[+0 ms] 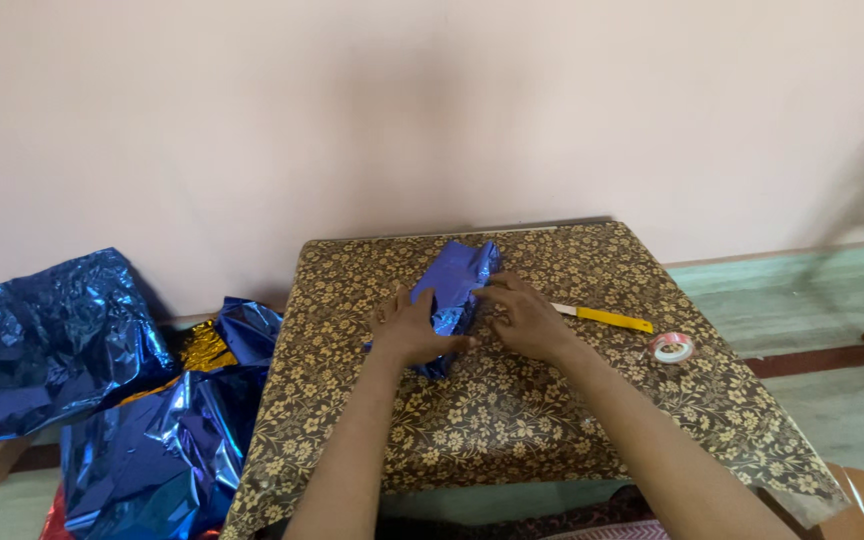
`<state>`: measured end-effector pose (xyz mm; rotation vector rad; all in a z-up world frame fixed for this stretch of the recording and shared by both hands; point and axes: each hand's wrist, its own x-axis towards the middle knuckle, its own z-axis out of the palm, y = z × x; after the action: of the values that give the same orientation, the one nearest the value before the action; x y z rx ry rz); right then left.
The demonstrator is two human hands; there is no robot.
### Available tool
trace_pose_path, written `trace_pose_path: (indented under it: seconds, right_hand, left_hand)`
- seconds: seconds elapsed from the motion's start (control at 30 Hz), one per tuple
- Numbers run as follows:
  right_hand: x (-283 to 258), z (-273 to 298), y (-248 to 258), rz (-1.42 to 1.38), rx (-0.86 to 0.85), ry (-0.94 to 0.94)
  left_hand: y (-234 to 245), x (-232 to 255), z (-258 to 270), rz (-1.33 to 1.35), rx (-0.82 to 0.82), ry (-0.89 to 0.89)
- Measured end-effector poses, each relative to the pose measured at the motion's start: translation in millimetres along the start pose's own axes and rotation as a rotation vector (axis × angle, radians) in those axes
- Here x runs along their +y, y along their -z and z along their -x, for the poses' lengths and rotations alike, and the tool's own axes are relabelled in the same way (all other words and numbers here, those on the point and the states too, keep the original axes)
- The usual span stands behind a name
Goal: The person wraps a rectangular item in blue metallic paper on a patterned table. They fold the paper edges, secure them with clear tape, and use a yellow utility knife to cut the tape. The wrapped item remains on the table at the end.
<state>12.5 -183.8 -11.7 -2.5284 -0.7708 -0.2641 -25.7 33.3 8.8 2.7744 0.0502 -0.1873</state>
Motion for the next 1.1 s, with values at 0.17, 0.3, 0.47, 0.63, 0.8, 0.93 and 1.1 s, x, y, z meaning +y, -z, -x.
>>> trace_pose_path:
  seconds: [0.17, 0.3, 0.47, 0.63, 0.8, 0.93, 1.1]
  right_hand:
    - [-15.0, -2.3, -5.4, 0.080, 0.025, 0.013]
    - [-21.2, -3.9, -0.1, 0.170, -0.008, 0.021]
    - [-19.5, -10.6, 5.2, 0.292, -0.216, -0.063]
    - [-13.8, -13.3, 7.0, 0.170, -0.262, -0.131]
    - [-11.9, -13.6, 9.5, 0.090, -0.252, -0.189]
    - [-9.4, -11.3, 6.6, 0.031, -0.239, -0.211]
    - [-0.6, -5.3, -1.6, -0.239, -0.125, -0.070]
  left_hand:
    - [1.3, 0.1, 3.6, -0.031, 0.033, 0.007]
    - [12.3, -10.9, 5.8, -0.112, -0.018, -0.085]
    - [30.8, -13.9, 15.2, -0.114, -0.046, -0.087]
    - [27.2, -20.4, 19.8, -0.134, 0.165, -0.035]
    - [1.4, -33.8, 9.0, -0.075, 0.612, 0.025]
    - [-11.2, -39.0, -5.9, 0.199, 0.488, 0.040]
    - [-20.6, -44.3, -16.4, 0.339, 0.503, -0.236]
